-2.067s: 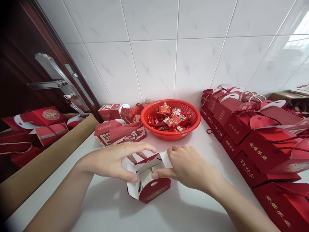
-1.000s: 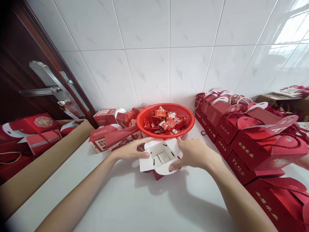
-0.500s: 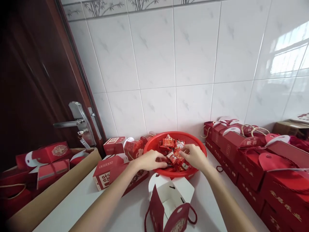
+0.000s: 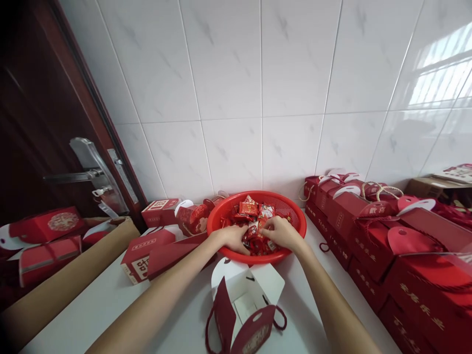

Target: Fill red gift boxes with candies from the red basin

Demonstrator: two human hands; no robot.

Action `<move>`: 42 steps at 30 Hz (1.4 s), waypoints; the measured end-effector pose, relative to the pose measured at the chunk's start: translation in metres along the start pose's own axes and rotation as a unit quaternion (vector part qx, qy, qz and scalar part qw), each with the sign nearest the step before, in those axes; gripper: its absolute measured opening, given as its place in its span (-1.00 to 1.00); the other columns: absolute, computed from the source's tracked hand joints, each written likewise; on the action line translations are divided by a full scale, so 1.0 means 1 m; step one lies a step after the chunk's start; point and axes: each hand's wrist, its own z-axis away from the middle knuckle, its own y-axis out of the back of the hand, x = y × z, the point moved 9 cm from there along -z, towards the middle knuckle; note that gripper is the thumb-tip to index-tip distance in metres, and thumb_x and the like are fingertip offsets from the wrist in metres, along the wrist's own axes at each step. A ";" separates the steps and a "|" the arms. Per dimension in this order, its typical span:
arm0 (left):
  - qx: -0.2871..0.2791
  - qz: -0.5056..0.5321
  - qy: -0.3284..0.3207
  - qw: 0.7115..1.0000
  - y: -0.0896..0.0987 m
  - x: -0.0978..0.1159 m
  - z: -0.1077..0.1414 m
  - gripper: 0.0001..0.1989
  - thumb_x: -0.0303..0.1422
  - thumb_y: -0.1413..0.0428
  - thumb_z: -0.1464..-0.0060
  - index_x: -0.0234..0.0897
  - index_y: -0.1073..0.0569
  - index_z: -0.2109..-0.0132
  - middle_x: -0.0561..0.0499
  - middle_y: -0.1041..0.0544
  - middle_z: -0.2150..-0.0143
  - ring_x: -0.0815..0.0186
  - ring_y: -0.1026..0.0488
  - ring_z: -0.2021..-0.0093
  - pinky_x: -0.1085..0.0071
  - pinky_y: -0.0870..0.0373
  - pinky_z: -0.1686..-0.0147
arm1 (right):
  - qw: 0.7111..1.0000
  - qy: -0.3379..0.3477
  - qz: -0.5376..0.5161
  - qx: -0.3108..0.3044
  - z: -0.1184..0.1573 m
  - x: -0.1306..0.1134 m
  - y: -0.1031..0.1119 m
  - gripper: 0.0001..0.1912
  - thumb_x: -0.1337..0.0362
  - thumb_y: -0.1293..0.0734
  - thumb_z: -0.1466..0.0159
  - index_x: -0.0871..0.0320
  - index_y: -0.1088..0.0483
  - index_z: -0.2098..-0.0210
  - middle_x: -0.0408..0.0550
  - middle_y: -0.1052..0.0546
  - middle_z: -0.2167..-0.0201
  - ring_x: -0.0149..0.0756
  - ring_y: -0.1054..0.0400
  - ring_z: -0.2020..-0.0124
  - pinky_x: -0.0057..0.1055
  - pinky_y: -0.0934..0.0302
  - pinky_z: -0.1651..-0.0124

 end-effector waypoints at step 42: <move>0.147 0.370 -0.153 0.905 0.045 0.021 0.014 -0.30 -0.31 -0.38 0.15 -0.30 -0.42 -0.18 -0.14 -0.42 -0.27 0.04 -0.26 -0.34 0.17 -0.13 -0.33 | 0.951 -0.054 -0.302 0.044 0.013 0.000 0.014 -0.69 0.12 -0.34 -0.34 0.18 -0.42 0.02 0.00 -0.60 0.23 -0.35 -0.51 0.42 -0.48 -0.43 0.40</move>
